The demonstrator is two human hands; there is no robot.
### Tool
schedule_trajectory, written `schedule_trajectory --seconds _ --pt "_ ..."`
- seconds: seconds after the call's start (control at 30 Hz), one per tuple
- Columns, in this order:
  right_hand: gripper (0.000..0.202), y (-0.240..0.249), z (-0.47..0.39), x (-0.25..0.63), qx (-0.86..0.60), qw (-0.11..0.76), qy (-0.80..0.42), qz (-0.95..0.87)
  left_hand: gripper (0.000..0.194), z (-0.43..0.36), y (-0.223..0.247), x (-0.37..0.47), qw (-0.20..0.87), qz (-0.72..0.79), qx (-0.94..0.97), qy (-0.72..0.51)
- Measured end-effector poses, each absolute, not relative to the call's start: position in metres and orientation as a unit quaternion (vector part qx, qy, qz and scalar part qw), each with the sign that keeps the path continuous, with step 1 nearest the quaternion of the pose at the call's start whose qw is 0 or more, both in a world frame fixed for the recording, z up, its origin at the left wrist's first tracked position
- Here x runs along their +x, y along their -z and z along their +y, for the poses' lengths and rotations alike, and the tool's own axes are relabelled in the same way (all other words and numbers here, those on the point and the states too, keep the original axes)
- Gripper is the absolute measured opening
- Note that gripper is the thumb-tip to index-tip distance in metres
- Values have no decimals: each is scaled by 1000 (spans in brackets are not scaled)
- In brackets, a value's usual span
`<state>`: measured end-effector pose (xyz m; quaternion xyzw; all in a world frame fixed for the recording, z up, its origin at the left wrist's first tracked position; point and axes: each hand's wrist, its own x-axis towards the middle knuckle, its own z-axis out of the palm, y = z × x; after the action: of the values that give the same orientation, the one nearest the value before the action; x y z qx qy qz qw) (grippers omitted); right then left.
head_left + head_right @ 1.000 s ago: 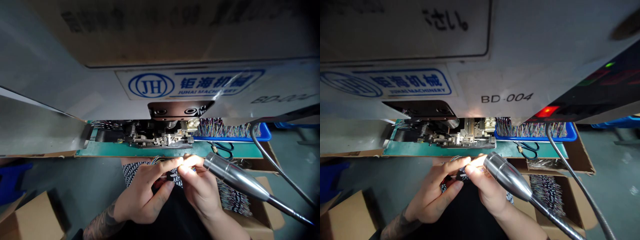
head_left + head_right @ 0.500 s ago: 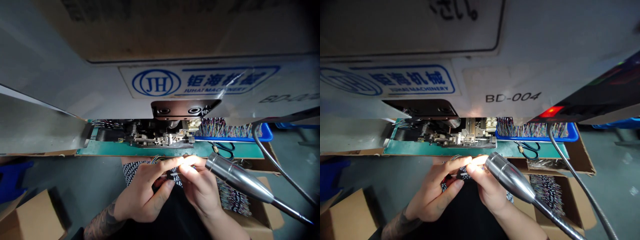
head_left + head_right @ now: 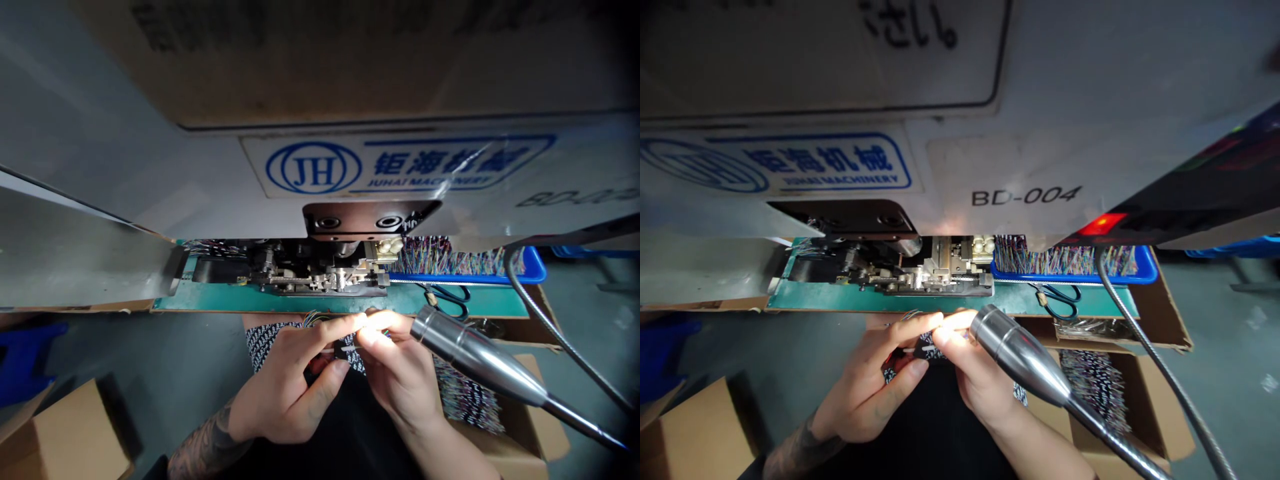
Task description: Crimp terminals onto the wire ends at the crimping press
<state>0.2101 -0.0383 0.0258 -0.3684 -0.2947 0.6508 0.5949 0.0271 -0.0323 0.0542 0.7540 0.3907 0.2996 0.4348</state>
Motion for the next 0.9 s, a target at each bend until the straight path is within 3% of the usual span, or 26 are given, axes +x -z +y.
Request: schedule_trajectory --seconds 0.2,0.37,0.43,0.6,0.77,0.9 --pt "6 -19 -40 215 -418 570 -620 -341 66 -29 -52 23 409 439 747 -287" --pt "4 -17 -38 216 -456 546 -580 -396 11 -22 -50 29 395 439 736 -331" --pt "5 -18 -37 215 -464 550 -584 -377 10 -22 -51 31 408 465 710 -335" --pt "34 -20 -29 217 -366 578 -666 -298 13 -24 -50 29 503 479 642 -325" --pt "16 -10 -25 223 -382 472 -735 -303 17 -21 -44 26 561 470 610 -305" --pt "25 -5 -23 227 -350 455 -751 -327 20 -18 -44 27 569 472 608 -291"
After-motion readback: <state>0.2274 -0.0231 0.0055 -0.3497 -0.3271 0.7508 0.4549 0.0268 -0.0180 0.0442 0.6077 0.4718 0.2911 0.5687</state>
